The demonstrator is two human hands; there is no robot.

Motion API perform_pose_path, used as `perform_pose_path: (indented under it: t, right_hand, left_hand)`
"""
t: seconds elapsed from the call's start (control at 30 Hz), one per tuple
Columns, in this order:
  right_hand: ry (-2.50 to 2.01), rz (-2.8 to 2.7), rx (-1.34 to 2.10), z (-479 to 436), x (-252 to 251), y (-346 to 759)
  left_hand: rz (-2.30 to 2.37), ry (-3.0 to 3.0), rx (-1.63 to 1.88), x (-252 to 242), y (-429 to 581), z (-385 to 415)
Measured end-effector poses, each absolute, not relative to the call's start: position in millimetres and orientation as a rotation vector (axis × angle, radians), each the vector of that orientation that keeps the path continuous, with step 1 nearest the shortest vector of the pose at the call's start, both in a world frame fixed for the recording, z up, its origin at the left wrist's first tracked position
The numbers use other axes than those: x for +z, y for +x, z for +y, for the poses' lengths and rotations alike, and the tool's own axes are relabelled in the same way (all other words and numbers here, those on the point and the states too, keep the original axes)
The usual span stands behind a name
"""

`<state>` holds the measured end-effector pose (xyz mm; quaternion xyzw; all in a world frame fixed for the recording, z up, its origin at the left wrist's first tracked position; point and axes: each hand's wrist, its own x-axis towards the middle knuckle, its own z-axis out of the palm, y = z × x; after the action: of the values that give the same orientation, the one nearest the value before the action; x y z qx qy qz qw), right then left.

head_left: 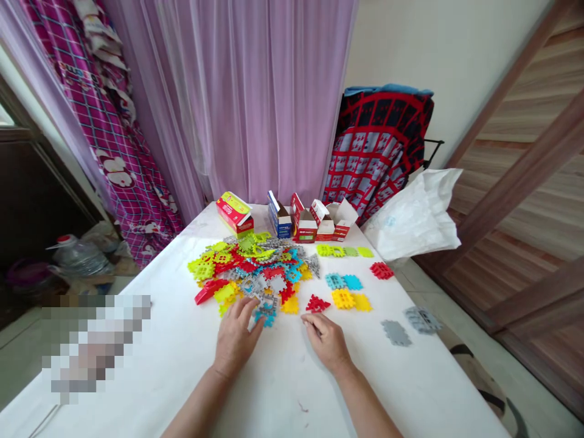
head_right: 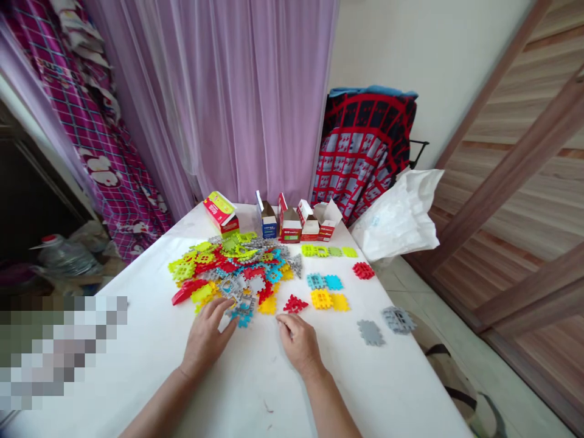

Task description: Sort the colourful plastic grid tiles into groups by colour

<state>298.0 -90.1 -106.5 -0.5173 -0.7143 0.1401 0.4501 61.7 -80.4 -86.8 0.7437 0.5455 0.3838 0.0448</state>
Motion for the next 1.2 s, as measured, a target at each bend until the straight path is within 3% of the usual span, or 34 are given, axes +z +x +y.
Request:
perform_pose_path:
  t: [0.27,0.77,0.97,1.2]
  right_hand:
    - [-1.371,-1.717,0.343,-89.7,-111.2,300.4]
    - [-1.395,-1.744,0.352,-88.6,-111.6,300.7]
    - [-1.367,-1.668,0.431,-91.5,-109.3,298.5]
    - [-1.15,-1.898,0.78,-98.8,-58.3,293.4]
  left_hand:
    - [1.861,2.409,0.93,-94.7,47.1,-74.4]
    - [1.833,2.387,0.934,-92.2,46.3,-75.1]
    - [1.542,2.491,1.057,-92.9,52.5,-77.0]
    - [1.105,2.584,0.942,-90.0,71.8,-90.2]
